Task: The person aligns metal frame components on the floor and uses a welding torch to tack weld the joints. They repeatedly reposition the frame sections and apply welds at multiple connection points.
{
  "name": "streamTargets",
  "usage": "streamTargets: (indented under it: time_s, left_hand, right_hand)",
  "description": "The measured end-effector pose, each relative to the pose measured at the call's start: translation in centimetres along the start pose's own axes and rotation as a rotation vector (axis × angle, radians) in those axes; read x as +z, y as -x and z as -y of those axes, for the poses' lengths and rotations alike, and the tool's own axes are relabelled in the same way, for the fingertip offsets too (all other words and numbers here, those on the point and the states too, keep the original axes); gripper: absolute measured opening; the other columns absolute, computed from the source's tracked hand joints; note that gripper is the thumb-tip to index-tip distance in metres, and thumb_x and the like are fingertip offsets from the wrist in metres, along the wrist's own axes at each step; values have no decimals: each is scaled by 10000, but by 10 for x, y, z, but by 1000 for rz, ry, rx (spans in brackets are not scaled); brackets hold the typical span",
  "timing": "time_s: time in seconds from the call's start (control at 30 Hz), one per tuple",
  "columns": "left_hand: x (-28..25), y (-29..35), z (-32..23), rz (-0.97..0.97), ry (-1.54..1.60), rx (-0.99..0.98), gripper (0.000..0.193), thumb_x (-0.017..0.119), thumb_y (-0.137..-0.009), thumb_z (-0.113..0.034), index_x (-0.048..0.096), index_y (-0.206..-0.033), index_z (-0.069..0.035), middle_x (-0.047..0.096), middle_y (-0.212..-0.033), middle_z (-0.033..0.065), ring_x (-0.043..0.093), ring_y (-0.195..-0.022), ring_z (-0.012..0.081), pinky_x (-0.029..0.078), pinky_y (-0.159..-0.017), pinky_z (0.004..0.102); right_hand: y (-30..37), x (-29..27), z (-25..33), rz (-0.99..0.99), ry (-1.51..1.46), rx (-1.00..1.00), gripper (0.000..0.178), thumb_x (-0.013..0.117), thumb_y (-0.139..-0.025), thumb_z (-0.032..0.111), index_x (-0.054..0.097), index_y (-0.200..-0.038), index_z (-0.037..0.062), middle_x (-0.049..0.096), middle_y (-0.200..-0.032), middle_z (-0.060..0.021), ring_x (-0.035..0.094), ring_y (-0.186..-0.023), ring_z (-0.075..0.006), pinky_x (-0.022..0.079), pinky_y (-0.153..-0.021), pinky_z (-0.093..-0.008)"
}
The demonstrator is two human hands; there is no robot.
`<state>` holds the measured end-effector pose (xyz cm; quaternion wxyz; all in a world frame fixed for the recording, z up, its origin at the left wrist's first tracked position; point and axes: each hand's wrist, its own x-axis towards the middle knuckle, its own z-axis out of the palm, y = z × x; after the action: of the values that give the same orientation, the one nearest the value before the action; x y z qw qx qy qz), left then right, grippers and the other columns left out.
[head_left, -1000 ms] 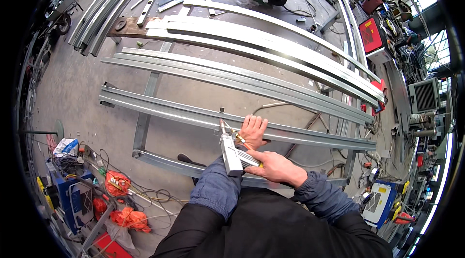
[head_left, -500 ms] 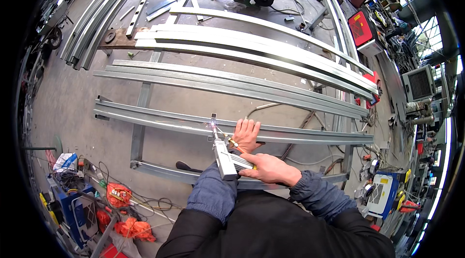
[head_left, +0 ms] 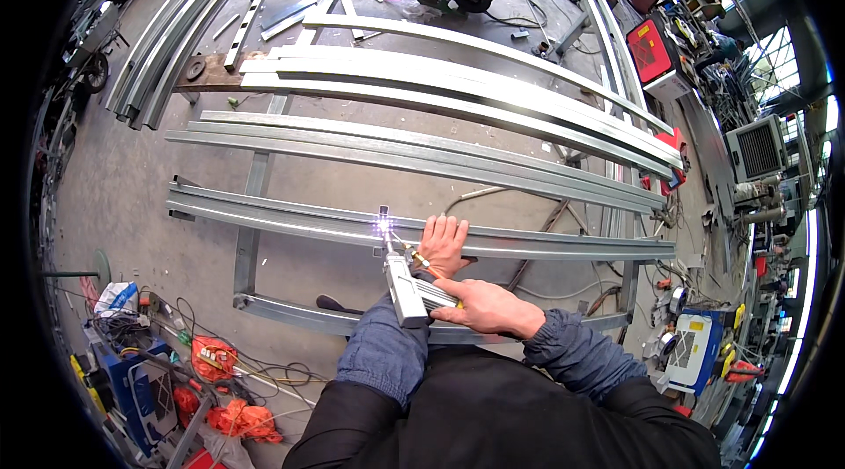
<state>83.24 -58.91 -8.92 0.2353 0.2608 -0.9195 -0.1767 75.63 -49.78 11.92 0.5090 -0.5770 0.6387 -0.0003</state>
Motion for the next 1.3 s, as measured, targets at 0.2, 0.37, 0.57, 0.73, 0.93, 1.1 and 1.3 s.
streamTargets:
  time_s: [0.2, 0.37, 0.57, 0.73, 0.93, 1.1, 1.3]
  left_hand:
    - [0, 0, -1, 4, 1, -7, 1045, 1017, -549, -452, 595, -1414, -44, 584, -1300, 172, 553, -1280, 378, 396, -1166, 561]
    - [-1, -1, -1, 35, 12, -7, 1037, 1014, -572, -449, 584, -1424, -44, 579, -1319, 176, 544, -1302, 379, 382, -1174, 567]
    - [-1, -3, -2, 42, 24, -12, 1026, 1009, -578, -456, 586, -1420, -51, 574, -1294, 163, 539, -1302, 373, 375, -1174, 571]
    - [-1, -3, -4, 38, 16, -27, 1014, 1004, -576, -464, 604, -1417, -62, 582, -1285, 141, 546, -1285, 355, 376, -1175, 568]
    - [-4, 0, -1, 58, -7, -45, 1012, 1002, -574, -471, 622, -1419, -63, 594, -1291, 133, 556, -1266, 345, 380, -1183, 565]
    - [-7, -7, -7, 21, 24, -23, 990, 998, -587, -476, 628, -1412, -72, 595, -1285, 123, 560, -1257, 348, 385, -1182, 566]
    - [-19, -14, -20, 91, 12, -38, 934, 999, -636, -466, 601, -1377, -61, 589, -1234, 140, 567, -1208, 375, 396, -1135, 579]
  right_hand:
    - [4, -4, 7, 32, -27, 35, 708, 643, -1061, 526, 479, -1625, 131, 706, -930, -277, 725, -893, -438, 532, -849, -540]
    - [5, -2, 3, 22, -23, 36, 727, 635, -1059, 556, 474, -1637, 146, 695, -1036, -297, 707, -992, -456, 525, -905, -540]
    - [5, 2, -5, 19, -42, 34, 725, 632, -1056, 578, 478, -1635, 170, 690, -1057, -300, 690, -1050, -475, 525, -927, -535]
    - [8, 1, -3, 8, -21, 52, 714, 626, -1053, 595, 487, -1608, 167, 701, -1058, -296, 693, -1043, -483, 531, -915, -543]
    - [7, 6, -5, -16, -34, 7, 699, 616, -1049, 616, 529, -1539, 125, 728, -1037, -296, 704, -1032, -487, 539, -894, -562]
    - [11, 10, -11, -53, -45, 3, 702, 620, -1049, 608, 532, -1528, 102, 734, -1027, -298, 706, -1031, -493, 538, -898, -566]
    - [14, 11, -23, -33, -122, -39, 638, 657, -1040, 548, 572, -1473, 88, 733, -1121, -282, 695, -1083, -476, 535, -919, -545]
